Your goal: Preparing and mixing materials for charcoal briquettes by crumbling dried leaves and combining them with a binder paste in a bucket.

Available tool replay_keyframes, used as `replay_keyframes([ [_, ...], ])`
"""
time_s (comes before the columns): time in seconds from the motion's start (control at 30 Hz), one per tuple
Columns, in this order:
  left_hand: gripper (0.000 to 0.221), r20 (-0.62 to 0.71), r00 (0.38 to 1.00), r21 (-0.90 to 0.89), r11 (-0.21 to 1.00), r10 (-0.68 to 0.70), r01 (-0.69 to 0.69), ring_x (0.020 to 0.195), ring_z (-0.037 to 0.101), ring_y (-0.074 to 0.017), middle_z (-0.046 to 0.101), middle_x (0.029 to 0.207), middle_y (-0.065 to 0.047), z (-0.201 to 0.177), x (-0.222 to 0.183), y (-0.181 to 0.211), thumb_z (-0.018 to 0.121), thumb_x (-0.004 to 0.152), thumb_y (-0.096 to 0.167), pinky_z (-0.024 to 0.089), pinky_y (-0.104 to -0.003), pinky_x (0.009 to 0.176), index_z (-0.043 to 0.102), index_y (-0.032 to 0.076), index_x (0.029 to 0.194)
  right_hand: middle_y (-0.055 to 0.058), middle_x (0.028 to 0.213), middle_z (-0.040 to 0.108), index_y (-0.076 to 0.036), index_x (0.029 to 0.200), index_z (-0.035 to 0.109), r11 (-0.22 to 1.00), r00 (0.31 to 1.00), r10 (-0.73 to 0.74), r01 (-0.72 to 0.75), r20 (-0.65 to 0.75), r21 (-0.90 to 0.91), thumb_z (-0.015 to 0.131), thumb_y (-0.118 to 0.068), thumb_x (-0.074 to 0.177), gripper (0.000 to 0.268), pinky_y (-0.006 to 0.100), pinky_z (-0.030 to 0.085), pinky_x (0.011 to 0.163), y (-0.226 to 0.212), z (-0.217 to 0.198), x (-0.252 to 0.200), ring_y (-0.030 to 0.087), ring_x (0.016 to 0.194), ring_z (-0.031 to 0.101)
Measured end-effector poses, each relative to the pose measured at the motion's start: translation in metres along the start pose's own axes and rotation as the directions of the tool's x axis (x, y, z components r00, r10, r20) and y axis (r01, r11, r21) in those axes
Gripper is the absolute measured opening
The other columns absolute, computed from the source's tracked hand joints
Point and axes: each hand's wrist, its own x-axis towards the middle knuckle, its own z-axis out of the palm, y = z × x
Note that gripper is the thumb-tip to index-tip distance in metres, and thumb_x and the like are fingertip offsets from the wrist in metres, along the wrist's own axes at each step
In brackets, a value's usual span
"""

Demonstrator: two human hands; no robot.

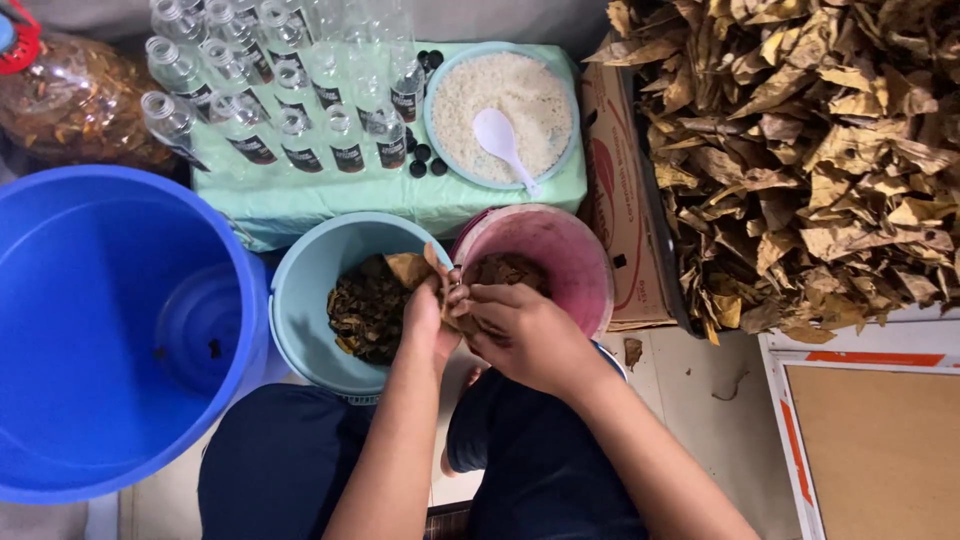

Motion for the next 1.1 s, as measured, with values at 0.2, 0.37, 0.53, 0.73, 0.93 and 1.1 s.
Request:
replay_keyframes([
  [0.2,0.018,0.216,0.972,0.016,0.996,-0.092,0.091,0.046,0.027,-0.0024,0.038,0.071,0.005,-0.028,0.015,0.016,0.048,0.103,0.017,0.020,-0.015,0.038,0.053,0.017,0.086,0.008,0.101,0.075,-0.020,0.109,0.078,0.868,0.928,0.341,-0.372,-0.151,-0.328,0.085,-0.019,0.068,0.042,0.046,0.060,0.078,0.070,-0.050,-0.067,0.034,0.091,0.074],
  [0.37,0.015,0.110,0.992,0.048,0.997,-0.067,0.062,0.044,0.026,-0.0034,0.044,0.073,0.003,-0.038,0.027,0.016,0.049,0.103,0.024,0.019,-0.017,0.036,0.058,0.015,0.098,0.000,0.088,0.068,-0.024,0.104,0.081,0.472,0.834,0.253,-0.548,-0.490,-0.690,0.081,-0.030,0.093,0.013,0.028,0.050,0.064,0.143,-0.088,-0.120,0.015,0.074,0.061],
  [0.53,0.063,-0.005,1.000,0.091,0.996,-0.001,0.002,0.042,0.029,-0.0030,0.052,0.067,0.004,-0.018,0.003,0.018,0.057,0.092,0.075,0.018,-0.019,0.036,0.062,0.012,0.093,-0.004,0.101,0.065,-0.032,0.119,0.079,0.076,0.835,0.190,-0.537,-0.516,-0.840,0.077,-0.039,0.100,0.021,0.021,0.044,0.071,0.174,-0.119,-0.128,0.007,0.082,0.052],
  [0.73,0.041,-0.024,0.998,0.204,0.978,0.055,-0.049,0.050,0.038,-0.0008,0.054,0.075,0.008,-0.012,-0.006,0.017,0.078,0.080,0.015,0.022,-0.017,0.041,0.073,0.014,0.121,-0.003,0.097,0.058,-0.030,0.096,0.083,0.122,0.855,0.166,-0.512,-0.491,-0.851,0.080,-0.038,0.091,0.010,0.028,0.043,0.077,0.162,-0.124,-0.114,0.013,0.090,0.054],
  [0.93,0.009,0.040,0.998,0.024,0.998,-0.051,0.050,0.046,0.029,-0.0062,0.036,0.058,0.004,-0.027,0.006,0.019,0.053,0.086,0.004,0.021,-0.020,0.040,0.048,0.010,0.082,-0.003,0.091,0.060,-0.024,0.095,0.077,0.147,0.854,0.193,-0.512,-0.484,-0.846,0.076,-0.036,0.093,0.012,0.028,0.043,0.078,0.129,-0.115,-0.099,0.013,0.083,0.057],
  [1.1,0.021,0.162,0.985,0.039,0.997,-0.067,0.061,0.043,0.036,-0.0037,0.067,0.084,-0.004,-0.046,0.023,0.016,0.050,0.102,0.015,0.021,-0.020,0.036,0.069,0.007,0.109,-0.002,0.077,0.069,-0.017,0.086,0.069,0.266,0.864,0.217,-0.500,-0.454,-0.824,0.073,-0.025,0.090,0.010,0.028,0.051,0.064,0.080,-0.104,-0.074,0.014,0.069,0.066],
])
